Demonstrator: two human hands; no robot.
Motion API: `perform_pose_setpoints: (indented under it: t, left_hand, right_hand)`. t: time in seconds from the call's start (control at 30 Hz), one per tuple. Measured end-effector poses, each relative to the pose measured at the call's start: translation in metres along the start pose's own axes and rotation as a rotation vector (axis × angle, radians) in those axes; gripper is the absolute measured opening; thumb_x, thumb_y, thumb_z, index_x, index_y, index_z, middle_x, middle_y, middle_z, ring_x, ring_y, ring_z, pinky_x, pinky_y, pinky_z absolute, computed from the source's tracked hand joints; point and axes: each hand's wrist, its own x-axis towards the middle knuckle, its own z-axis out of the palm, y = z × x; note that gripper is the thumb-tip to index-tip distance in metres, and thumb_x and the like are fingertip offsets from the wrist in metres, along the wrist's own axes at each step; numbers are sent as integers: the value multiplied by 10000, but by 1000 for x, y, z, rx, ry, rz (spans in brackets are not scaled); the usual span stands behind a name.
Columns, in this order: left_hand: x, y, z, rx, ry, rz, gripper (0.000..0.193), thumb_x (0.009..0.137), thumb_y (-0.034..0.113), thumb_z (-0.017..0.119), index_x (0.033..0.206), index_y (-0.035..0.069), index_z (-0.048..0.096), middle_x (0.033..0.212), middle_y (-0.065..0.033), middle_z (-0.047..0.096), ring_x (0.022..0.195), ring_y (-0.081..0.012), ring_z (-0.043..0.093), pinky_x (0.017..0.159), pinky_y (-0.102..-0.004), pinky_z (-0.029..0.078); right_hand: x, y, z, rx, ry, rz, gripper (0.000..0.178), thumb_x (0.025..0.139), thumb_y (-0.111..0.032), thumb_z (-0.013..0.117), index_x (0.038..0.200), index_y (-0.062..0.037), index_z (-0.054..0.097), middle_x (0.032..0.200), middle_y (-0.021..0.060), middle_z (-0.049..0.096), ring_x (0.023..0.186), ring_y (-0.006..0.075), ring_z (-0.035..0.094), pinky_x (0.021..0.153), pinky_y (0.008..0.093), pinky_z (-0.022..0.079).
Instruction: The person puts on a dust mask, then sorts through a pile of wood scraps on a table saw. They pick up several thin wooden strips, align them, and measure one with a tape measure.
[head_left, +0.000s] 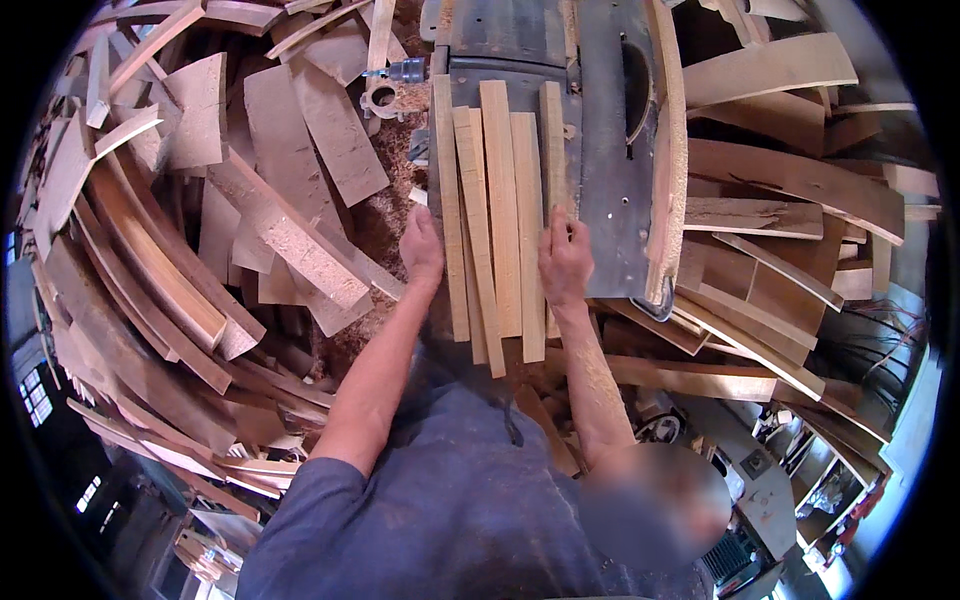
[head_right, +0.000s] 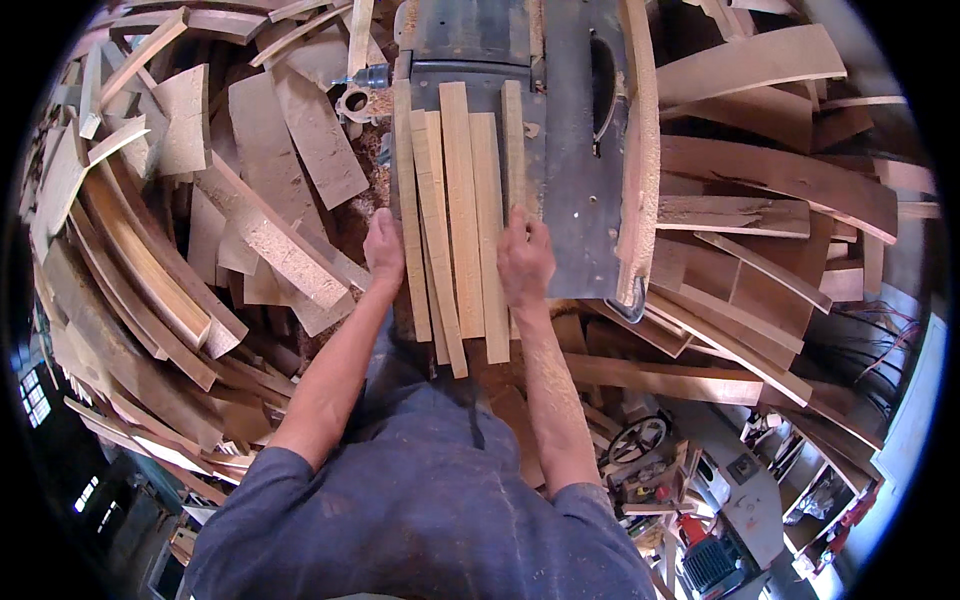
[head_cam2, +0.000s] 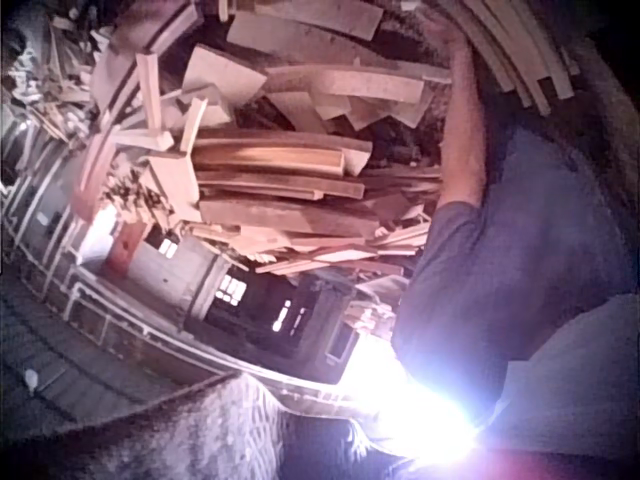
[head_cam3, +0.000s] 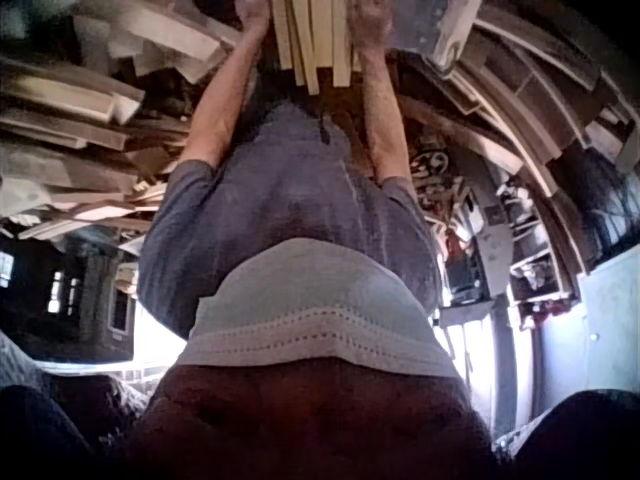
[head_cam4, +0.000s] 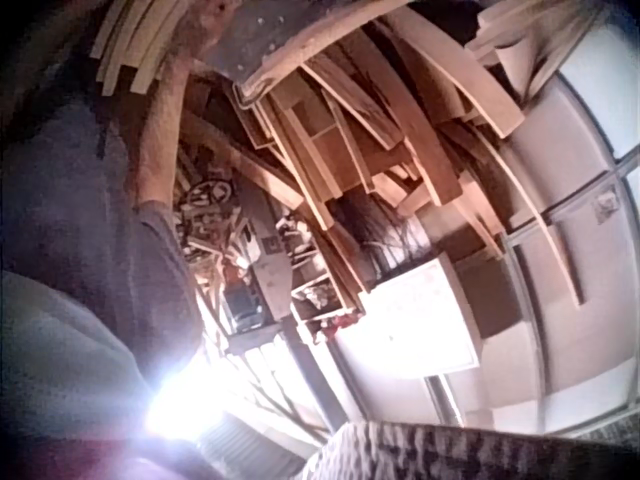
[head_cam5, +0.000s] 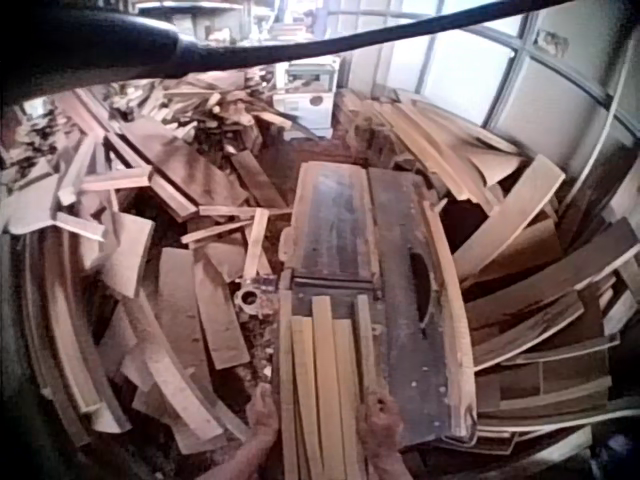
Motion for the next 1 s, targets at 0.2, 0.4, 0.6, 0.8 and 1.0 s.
perform_pose_setpoints:
  t: [0.2,0.4,0.6,0.8,1.0]
  left_hand:
    - [0,9,-5,-11,-39,-15,519,1088,461,366,1286,53,617,1114,-282,682,1058,-489,636,875,-537,502]
    - [1,-2,2,-10,20,38,514,1090,461,368,1269,50,621,1104,-287,678,1046,-496,631,868,-549,498]
    - [-1,10,-4,10,-26,-9,537,1088,482,357,1273,50,616,1088,-282,684,1037,-498,633,857,-547,497]
    - [-1,1,1,0,32,34,540,1087,495,347,1281,67,614,1102,-273,683,1051,-494,632,868,-540,497]
    - [-2,7,-1,8,13,0,541,1089,494,343,1271,62,612,1123,-267,677,1067,-489,628,874,-536,495]
  right_hand:
    - [20,1,10,44,53,0,398,918,-119,664,1315,-99,659,1033,132,619,868,314,658,669,423,567]
    - [20,6,19,-14,42,-3,408,903,-113,672,1310,-101,663,1051,132,615,865,315,663,658,425,573]
    - [34,3,16,17,59,-32,402,902,-104,666,1305,-100,668,1000,125,604,828,303,656,640,414,556]
    - [45,0,19,14,66,-16,390,899,-95,657,1289,-97,675,958,112,597,809,296,652,635,404,549]
    - [63,-3,20,-11,85,-63,375,896,-103,650,1269,-81,677,964,125,600,818,303,656,628,398,551]
